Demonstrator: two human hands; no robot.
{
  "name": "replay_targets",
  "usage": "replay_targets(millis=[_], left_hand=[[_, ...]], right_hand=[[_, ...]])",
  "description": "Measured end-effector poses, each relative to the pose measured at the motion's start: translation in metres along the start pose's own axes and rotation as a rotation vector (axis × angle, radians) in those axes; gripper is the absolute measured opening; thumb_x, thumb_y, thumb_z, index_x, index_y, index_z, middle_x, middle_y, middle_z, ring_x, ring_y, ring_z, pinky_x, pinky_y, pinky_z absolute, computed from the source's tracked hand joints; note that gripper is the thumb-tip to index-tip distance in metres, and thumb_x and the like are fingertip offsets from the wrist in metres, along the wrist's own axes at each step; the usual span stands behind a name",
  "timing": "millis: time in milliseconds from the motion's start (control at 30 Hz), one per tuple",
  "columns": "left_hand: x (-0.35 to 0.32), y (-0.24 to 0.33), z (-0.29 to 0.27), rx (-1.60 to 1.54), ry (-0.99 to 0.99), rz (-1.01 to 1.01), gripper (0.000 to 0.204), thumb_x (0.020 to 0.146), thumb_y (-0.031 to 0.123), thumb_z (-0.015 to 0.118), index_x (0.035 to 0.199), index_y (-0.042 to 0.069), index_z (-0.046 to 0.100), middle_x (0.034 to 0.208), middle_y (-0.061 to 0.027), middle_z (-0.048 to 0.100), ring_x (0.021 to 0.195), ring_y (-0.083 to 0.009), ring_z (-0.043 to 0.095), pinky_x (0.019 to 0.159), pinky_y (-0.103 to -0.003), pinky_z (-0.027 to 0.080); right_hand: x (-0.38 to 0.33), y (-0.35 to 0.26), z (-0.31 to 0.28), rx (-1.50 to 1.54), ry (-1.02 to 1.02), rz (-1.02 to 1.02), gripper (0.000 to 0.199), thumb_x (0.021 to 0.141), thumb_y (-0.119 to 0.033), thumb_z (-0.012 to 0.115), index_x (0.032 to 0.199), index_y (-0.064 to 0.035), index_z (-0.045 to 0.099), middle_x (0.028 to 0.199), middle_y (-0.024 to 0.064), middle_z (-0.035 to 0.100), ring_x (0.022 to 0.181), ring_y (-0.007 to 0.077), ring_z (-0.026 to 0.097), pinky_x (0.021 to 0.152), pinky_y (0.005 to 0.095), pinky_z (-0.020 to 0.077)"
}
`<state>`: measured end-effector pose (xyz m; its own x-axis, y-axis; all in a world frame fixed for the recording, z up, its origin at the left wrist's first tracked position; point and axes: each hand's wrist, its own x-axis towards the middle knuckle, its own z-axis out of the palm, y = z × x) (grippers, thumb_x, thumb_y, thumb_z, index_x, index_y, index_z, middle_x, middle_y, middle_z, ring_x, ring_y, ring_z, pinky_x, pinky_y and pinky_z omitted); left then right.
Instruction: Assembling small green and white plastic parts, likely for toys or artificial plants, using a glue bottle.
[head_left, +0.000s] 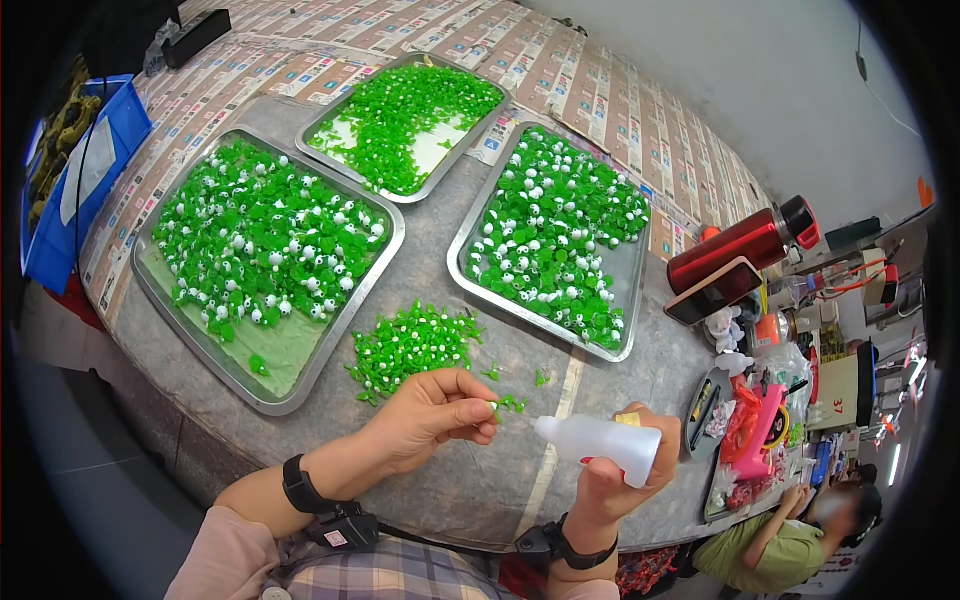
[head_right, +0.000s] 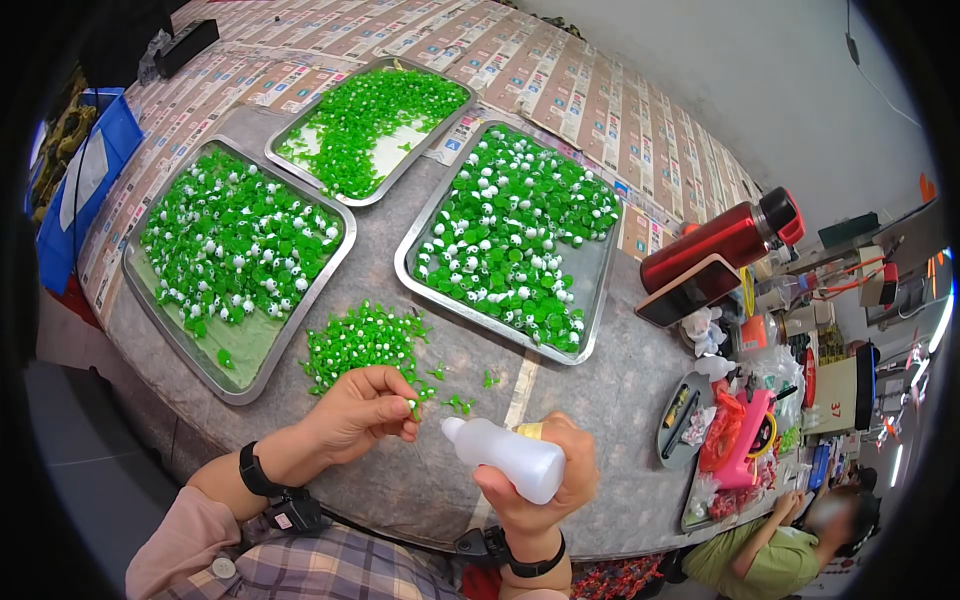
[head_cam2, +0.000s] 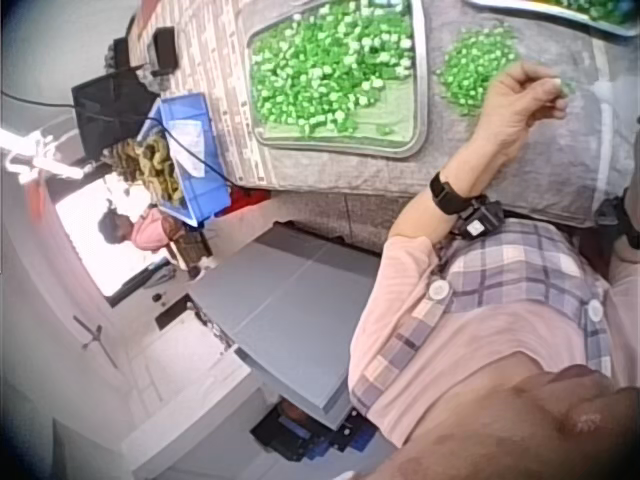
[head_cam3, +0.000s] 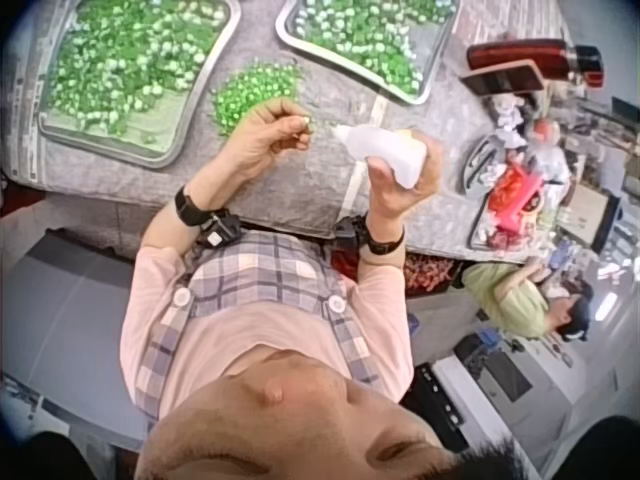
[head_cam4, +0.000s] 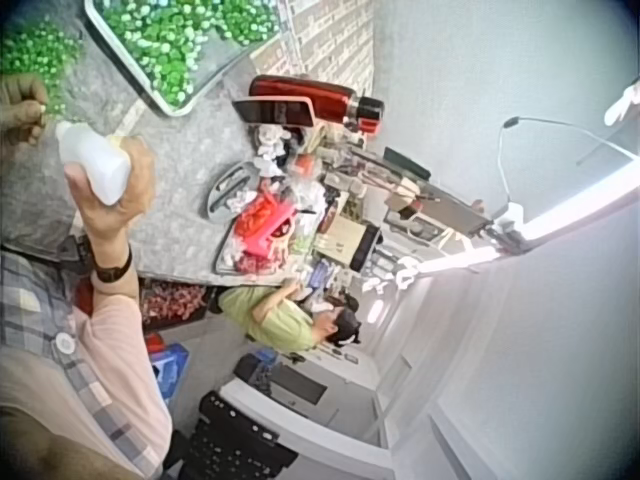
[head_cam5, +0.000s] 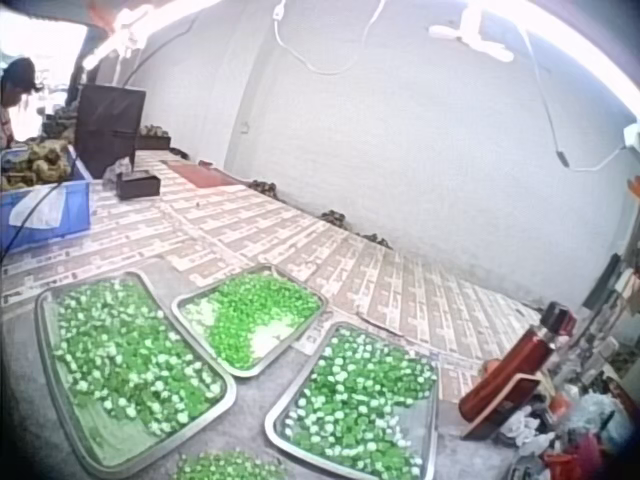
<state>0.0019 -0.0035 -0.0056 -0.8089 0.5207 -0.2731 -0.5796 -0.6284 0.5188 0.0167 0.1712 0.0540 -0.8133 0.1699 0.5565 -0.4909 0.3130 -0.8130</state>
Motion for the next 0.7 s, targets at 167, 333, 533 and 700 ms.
replay_targets(millis=[167, 333, 533, 700], left_hand=[[-0.0005, 0.0004, -0.0004, 0.001, -0.002, -0.011, 0.010, 0.077, 0.010, 0.055, 0.085, 0.003, 0.054, 0.075, -0.0057, 0.057, 0.067, -0.0119, 0.056, 0.063, -0.025, 0.048], [-0.0003, 0.0001, -0.0010, -0.007, -0.013, -0.005, 0.010, 0.078, 0.010, 0.055, 0.084, 0.003, 0.054, 0.075, -0.0058, 0.058, 0.067, -0.0115, 0.056, 0.063, -0.025, 0.048], [-0.0008, 0.0012, 0.0000, -0.014, -0.009, -0.012, 0.010, 0.078, 0.010, 0.055, 0.084, 0.003, 0.054, 0.076, -0.0060, 0.058, 0.067, -0.0115, 0.056, 0.063, -0.025, 0.048], [-0.0002, -0.0008, -0.0006, 0.028, 0.021, 0.054, 0.009, 0.076, 0.008, 0.056, 0.083, 0.002, 0.054, 0.075, -0.0065, 0.057, 0.066, -0.0126, 0.056, 0.062, -0.025, 0.048]], right_hand=[[-0.0008, -0.0040, 0.0069, -0.099, 0.119, 0.054, 0.061, 0.059, -0.058, 0.062, 0.071, -0.0035, 0.039, 0.059, 0.0005, 0.037, 0.051, 0.0076, 0.036, 0.046, 0.0205, 0.0255], [0.0030, -0.0074, 0.0092, -0.141, 0.165, 0.082, 0.062, 0.059, -0.060, 0.060, 0.071, -0.0036, 0.038, 0.060, 0.0009, 0.037, 0.052, 0.0089, 0.037, 0.047, 0.0214, 0.0283], [0.0036, -0.0037, 0.0095, -0.198, 0.159, 0.034, 0.062, 0.061, -0.061, 0.058, 0.071, -0.0034, 0.037, 0.060, 0.0013, 0.037, 0.052, 0.0095, 0.037, 0.047, 0.0215, 0.0280], [0.0012, -0.0031, 0.0076, -0.110, 0.183, 0.047, 0.060, 0.060, -0.059, 0.060, 0.070, -0.0042, 0.038, 0.058, 0.0008, 0.037, 0.049, 0.0094, 0.036, 0.046, 0.0223, 0.0283]])
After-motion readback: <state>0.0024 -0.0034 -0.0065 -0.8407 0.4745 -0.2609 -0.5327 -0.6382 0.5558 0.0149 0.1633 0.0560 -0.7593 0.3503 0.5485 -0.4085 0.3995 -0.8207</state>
